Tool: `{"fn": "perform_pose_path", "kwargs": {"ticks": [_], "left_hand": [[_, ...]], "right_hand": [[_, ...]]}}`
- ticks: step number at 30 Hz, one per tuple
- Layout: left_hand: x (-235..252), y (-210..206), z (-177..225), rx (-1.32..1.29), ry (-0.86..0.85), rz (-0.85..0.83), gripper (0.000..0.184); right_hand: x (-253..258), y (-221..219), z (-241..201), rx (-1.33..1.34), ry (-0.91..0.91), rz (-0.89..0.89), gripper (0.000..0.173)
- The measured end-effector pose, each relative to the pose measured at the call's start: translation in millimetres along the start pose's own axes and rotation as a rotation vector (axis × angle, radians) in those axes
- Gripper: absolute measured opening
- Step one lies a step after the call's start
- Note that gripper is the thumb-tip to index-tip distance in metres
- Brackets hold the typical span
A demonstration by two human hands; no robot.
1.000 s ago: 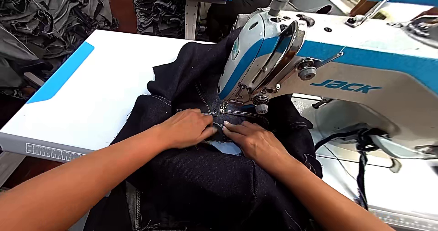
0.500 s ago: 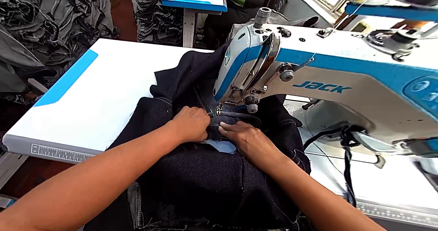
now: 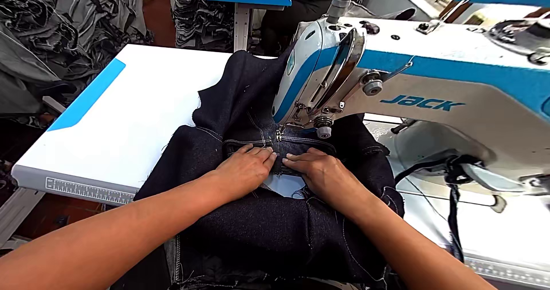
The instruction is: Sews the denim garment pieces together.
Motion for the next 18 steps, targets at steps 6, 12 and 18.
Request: {"fn": "perform_pose_path", "kwargs": {"ticks": [6, 12, 18], "left_hand": [[-1.4, -3.1, -6.4, -0.01, -0.015, 0.076, 0.042], [9.9, -0.4, -15.0, -0.06, 0.02, 0.036, 0.042], [21.0, -0.4, -30.8, -0.075, 0.022, 0.017, 0.042]], "right_hand": [[0.3, -0.8, 2.6, 0.009, 0.011, 0.029, 0.036], [8.0, -2.0, 9.2, -0.001, 0.0, 0.053, 0.035], [19.5, -3.1, 20.3, 0.005, -0.011, 0.073, 0.035]]}}
Point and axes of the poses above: each hand's wrist, its own x-axis towards the middle knuckle, its own y-axis out of the back of the hand, z = x × y, the point moved 2 cm from there along x, towards the middle knuckle, and after that the axes turned 3 degrees about x, right-handed, at the moved point
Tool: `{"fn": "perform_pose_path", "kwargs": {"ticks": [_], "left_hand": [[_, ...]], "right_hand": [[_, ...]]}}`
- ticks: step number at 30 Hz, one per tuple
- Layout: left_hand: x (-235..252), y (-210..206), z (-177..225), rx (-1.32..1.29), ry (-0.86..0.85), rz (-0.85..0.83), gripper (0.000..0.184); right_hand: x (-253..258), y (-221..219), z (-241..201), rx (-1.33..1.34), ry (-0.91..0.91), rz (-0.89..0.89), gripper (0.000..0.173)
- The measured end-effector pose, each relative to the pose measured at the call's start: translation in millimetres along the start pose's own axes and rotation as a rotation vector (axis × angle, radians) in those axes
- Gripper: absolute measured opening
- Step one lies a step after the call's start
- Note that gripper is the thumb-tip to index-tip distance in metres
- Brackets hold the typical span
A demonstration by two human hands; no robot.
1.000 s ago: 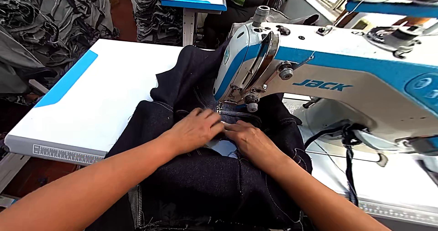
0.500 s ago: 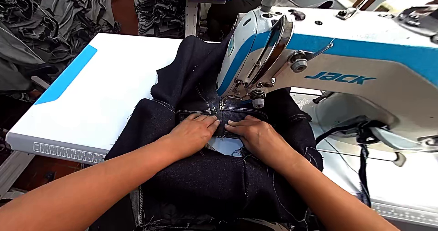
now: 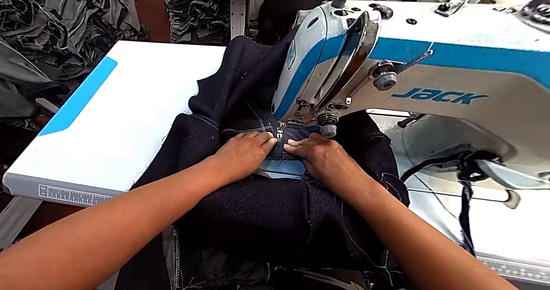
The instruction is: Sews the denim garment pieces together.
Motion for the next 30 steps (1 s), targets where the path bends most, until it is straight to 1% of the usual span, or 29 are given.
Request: {"fn": "perform_pose_path", "kwargs": {"ticks": [4, 9, 12, 16, 18, 20, 22, 25, 28, 30], "left_hand": [[1.9, -1.3, -4.8, 0.012, -0.019, 0.012, 0.042], [3.1, -2.2, -8.7, 0.013, -0.05, 0.035, 0.041], [9.1, -3.2, -16.5, 0.001, -0.066, 0.037, 0.041], [22.3, 3.8, -26.0, 0.02, -0.025, -0.022, 0.043], [28.8, 7.8, -29.9, 0.03, -0.008, -0.043, 0.041], [33.7, 9.3, -34.1, 0.039, -0.004, -0.032, 0.04], [36.6, 10.1, -36.9, 0.037, 0.011, -0.03, 0.04], [38.0, 6.5, -40.5, 0.035, 0.013, 0.021, 0.039], [39.4, 0.9, -42.7, 0.035, 0.017, 0.094, 0.038], [40.9, -1.4, -44.4, 0.025, 0.021, 0.13, 0.037]], "right_hand": [[2.3, -2.0, 2.1, -0.009, -0.031, -0.015, 0.037], [2.4, -2.5, 5.3, 0.007, -0.025, 0.017, 0.038], [6.7, -6.6, 18.6, 0.047, -0.045, 0.016, 0.037], [15.3, -11.6, 38.1, 0.086, -0.109, 0.0, 0.037], [17.7, -15.1, 47.3, 0.058, -0.143, 0.02, 0.034], [19.1, -16.8, 51.9, 0.023, -0.2, 0.043, 0.026], [20.7, -14.2, 49.6, -0.012, -0.218, 0.095, 0.016], [17.8, -14.7, 49.9, -0.053, -0.213, 0.162, 0.021], [7.6, -20.8, 58.6, 0.035, -0.318, 0.108, 0.024], [5.0, -27.7, 67.7, 0.056, -0.471, 0.068, 0.026]]}}
Point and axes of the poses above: each hand's wrist, its own x-axis towards the middle knuckle, its own y-axis out of the back of the hand, z = x × y, the point moved 2 cm from there along x, towards the middle knuckle, and after that the axes turned 3 degrees about x, right-handed, at the moved point
